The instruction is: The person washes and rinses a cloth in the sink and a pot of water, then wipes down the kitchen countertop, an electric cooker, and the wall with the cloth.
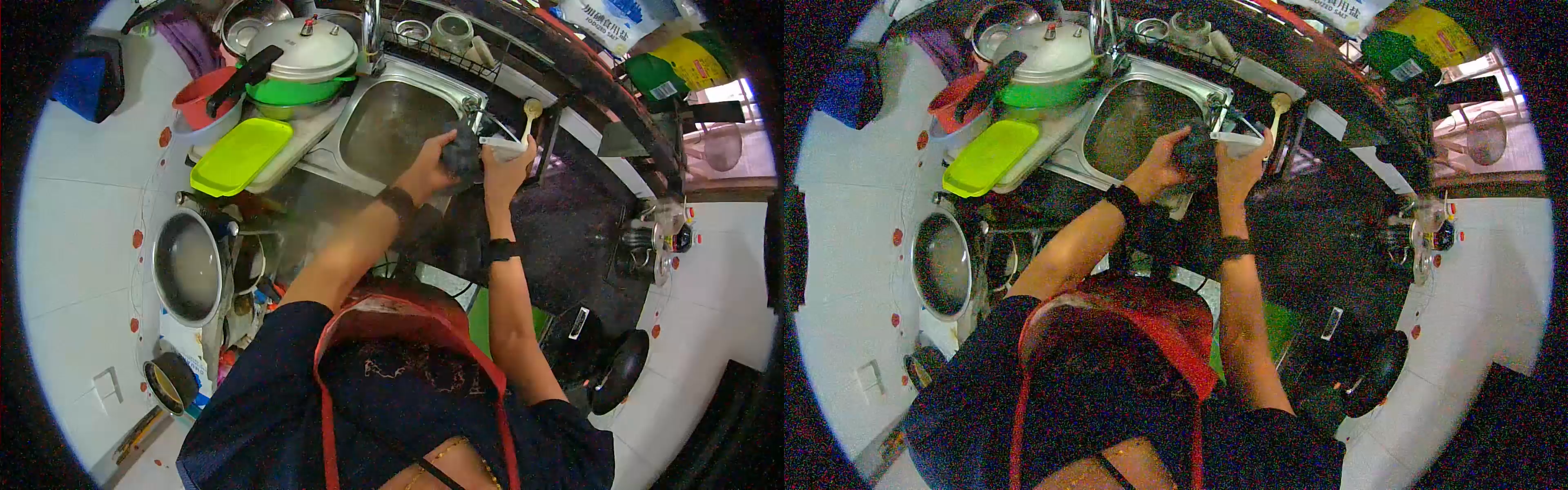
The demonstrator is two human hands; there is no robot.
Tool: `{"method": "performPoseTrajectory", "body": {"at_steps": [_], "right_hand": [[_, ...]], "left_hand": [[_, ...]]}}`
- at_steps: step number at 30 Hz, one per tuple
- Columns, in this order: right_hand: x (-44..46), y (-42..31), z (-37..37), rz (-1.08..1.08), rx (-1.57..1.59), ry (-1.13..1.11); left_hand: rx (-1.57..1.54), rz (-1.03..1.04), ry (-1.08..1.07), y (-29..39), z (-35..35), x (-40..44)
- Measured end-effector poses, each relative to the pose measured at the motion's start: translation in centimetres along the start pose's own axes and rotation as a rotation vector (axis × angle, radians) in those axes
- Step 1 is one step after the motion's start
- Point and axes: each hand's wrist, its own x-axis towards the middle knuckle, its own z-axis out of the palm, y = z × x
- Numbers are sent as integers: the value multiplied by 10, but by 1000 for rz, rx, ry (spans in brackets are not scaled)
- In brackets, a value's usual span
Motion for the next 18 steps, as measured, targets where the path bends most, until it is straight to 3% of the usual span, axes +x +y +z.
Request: {"method": "performPoseTrajectory", "body": {"at_steps": [3,9,13,16,18], "right_hand": [[3,8,4,-68,-24,5],[6,0,0,64,-81,-49],[5,5,3,44,-55,-52],[3,-3,4,5,-78,28],[2,-6,1,8,91,9]], "left_hand": [[76,-6,59,6,-1,-6],[52,-14,20,9,-4,-5],[40,-14,14,3,8,-15],[61,7,29,4,13,-20],[66,1,3,3,11,-21]]}}
